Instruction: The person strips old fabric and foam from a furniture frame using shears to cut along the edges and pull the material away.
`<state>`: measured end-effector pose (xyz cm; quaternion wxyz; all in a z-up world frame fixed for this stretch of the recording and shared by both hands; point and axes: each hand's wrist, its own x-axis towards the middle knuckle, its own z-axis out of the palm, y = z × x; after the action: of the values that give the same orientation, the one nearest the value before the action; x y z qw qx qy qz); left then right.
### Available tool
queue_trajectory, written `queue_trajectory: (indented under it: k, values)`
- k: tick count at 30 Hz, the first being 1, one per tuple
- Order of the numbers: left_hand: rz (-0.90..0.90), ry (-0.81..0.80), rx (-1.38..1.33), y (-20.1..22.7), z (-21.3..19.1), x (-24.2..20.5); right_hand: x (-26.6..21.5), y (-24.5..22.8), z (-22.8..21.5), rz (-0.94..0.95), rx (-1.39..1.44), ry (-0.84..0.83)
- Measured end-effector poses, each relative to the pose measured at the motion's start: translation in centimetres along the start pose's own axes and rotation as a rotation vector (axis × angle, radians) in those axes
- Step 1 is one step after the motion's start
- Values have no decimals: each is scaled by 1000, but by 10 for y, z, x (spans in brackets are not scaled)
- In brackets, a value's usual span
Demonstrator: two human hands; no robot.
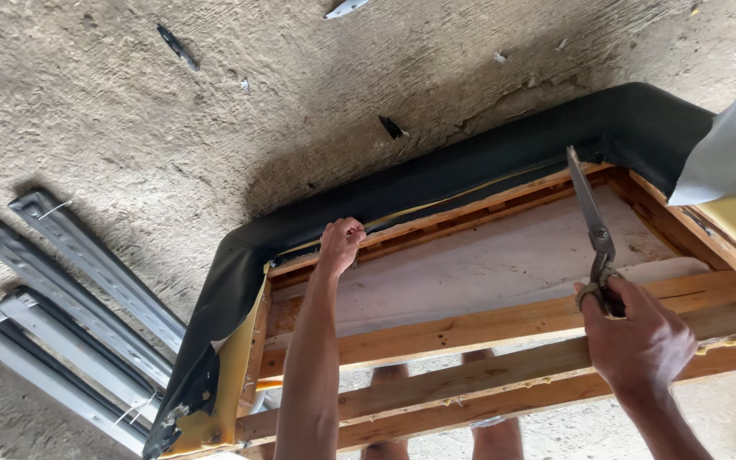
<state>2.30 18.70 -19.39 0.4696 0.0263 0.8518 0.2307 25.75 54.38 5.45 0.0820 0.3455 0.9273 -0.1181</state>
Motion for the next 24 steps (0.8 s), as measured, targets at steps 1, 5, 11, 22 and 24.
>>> queue_trajectory:
  k: [1, 5, 11, 22, 24]
  values:
    - [-28, -23, 7, -1, 1, 1, 0, 1, 0, -27, 14, 15]
    - [68, 4, 54, 19, 8, -3, 1, -2, 1, 11, -3, -25]
    - [75, -9, 140, 89, 29, -6, 10, -12, -5, 4, 36, -18]
    - [275, -70, 167, 216, 140, 39, 19, -24, -10, 2, 68, 16]
    - [277, -50, 148, 236, 147, 40, 21, -27, -11, -12, 80, 53]
